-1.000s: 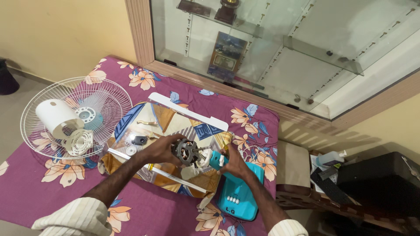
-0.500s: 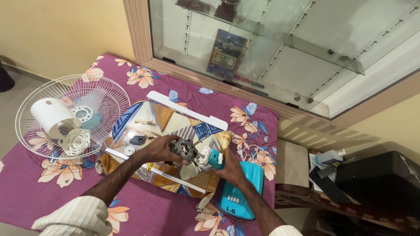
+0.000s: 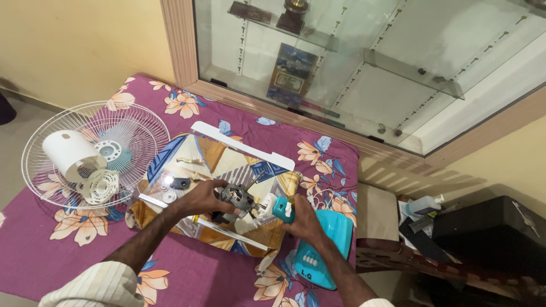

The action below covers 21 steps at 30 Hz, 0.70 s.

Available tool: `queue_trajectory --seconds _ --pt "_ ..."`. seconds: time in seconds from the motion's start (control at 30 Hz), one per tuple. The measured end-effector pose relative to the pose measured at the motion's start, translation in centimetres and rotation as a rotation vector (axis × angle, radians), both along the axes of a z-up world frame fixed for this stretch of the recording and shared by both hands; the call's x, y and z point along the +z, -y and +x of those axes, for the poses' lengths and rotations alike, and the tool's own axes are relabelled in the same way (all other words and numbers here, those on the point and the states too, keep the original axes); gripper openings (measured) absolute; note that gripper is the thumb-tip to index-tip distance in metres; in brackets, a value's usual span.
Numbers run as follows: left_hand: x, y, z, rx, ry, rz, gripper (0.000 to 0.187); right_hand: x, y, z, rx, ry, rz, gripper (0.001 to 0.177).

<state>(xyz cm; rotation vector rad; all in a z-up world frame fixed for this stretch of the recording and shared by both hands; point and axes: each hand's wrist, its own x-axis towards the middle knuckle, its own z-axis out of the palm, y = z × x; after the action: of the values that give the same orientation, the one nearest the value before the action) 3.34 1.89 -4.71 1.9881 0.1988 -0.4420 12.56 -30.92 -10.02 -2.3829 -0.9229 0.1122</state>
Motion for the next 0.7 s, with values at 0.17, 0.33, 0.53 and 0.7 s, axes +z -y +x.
queue_trajectory --seconds 0.17,0.33,0.53,0.7 --pt "1.3 0.0 -0.5 0.018 0.036 -0.038 0.102 1.6 0.1 -0.4 0.019 -0.016 0.057 0.059" --pt "2.9 0.0 -0.8 -0.045 0.132 0.029 0.096 2.4 0.3 -1.6 0.041 0.050 0.135 0.059" --pt "3.2 -0.3 -0.7 -0.048 0.079 0.129 0.099 2.5 0.5 -3.0 0.047 0.303 0.200 0.055" --pt "2.3 -0.5 -0.9 -0.079 0.168 0.165 0.094 2.2 1.0 -3.3 0.109 0.444 0.222 0.062"
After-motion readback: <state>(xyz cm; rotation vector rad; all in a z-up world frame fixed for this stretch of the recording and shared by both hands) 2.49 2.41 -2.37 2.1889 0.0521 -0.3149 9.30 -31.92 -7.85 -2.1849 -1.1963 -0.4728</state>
